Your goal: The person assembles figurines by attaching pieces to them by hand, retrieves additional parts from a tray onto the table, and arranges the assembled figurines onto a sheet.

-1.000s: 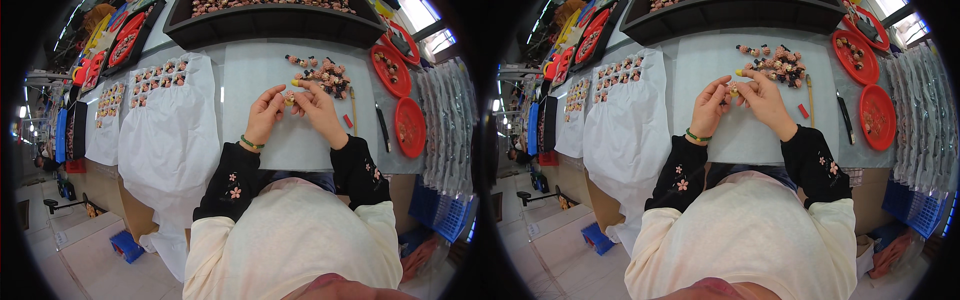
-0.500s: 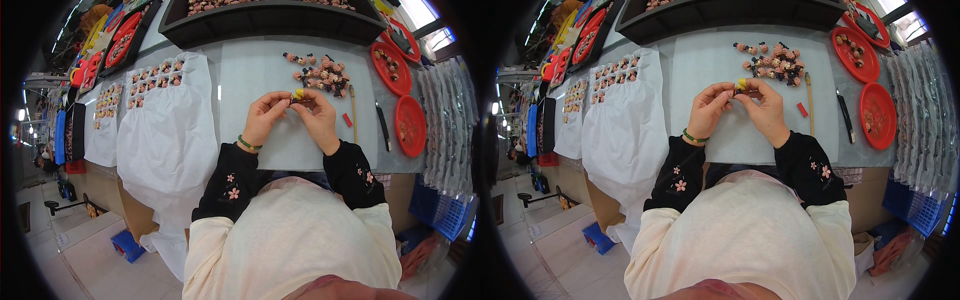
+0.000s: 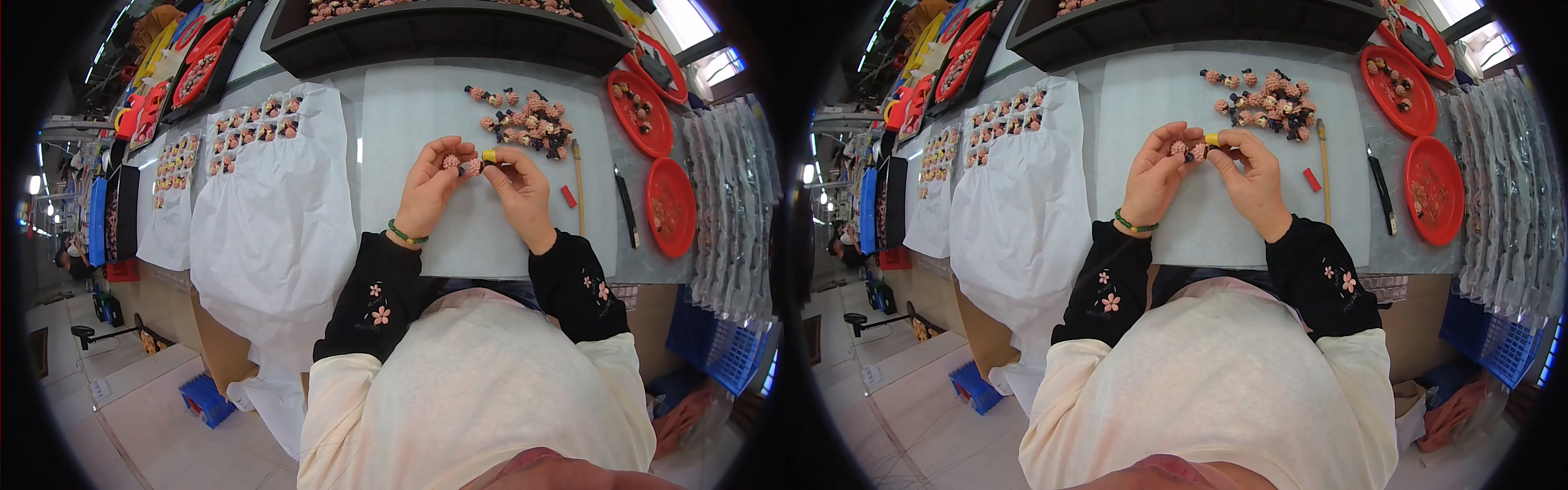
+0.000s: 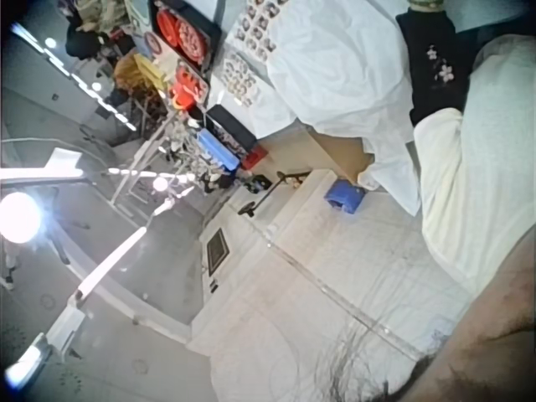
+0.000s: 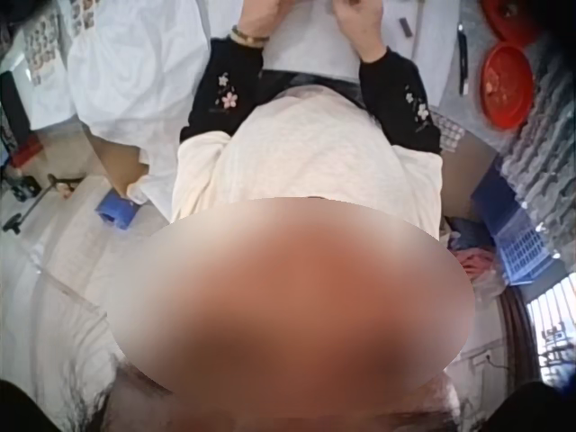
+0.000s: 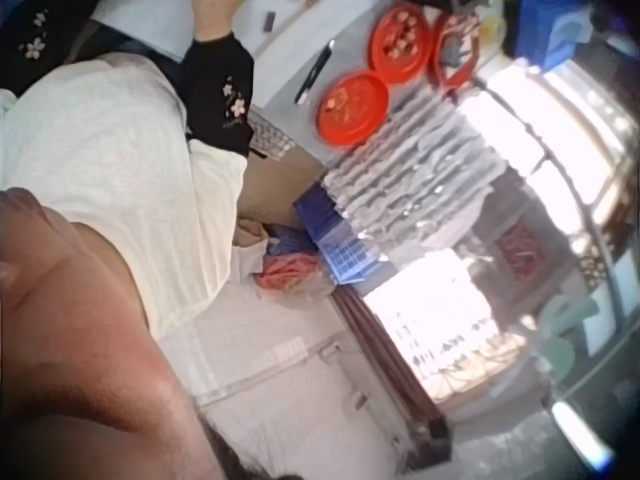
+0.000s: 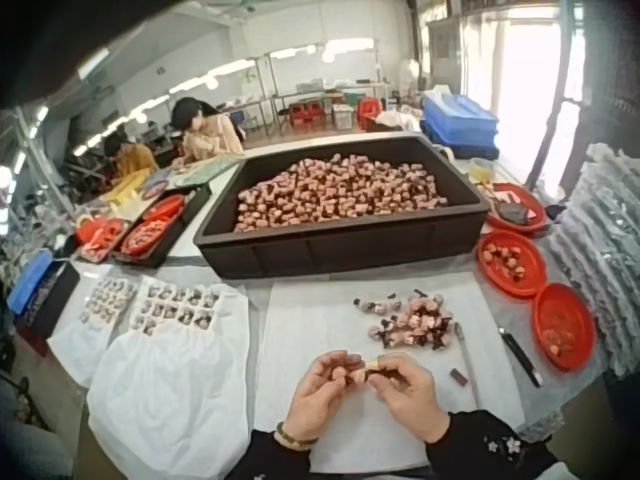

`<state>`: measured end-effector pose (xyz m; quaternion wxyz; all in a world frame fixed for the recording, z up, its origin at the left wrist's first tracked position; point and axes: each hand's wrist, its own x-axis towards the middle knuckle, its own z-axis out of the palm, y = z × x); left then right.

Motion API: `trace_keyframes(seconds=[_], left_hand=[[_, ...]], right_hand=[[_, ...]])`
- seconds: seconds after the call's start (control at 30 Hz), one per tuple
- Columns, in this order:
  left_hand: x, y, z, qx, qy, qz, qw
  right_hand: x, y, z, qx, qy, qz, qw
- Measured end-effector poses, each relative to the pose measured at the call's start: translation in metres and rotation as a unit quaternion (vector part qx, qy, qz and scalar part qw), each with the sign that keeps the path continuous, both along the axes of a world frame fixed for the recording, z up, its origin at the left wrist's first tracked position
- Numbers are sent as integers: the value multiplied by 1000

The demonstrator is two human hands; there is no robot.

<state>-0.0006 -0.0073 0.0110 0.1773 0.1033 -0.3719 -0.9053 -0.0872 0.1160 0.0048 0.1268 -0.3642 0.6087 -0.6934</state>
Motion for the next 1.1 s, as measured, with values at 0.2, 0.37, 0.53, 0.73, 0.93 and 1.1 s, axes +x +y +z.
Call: trace_keyframes(seconds=[0.2,0.37,0.53,0.73,0.93,1.1], left_hand=[[1,-4,-8,-131,-36,-1,991],[-2,4,-9,-239,-25,2,971],[0,7,-15,-259,-41,20,965],[8,6,55,-380,-67,110,916],[22,-101,136,-673,-53,314,668],[101,-225,95,-757,-363,293,457]], right_hand=[[1,0,4,33,-62,40,997],[0,-3,2,29,-100,13,994],[-1,-4,2,42,-148,16,988],[3,-3,10,44,-170,20,984],[1,1,11,81,-174,3,981],[5,-2,15,69,-167,4,983]])
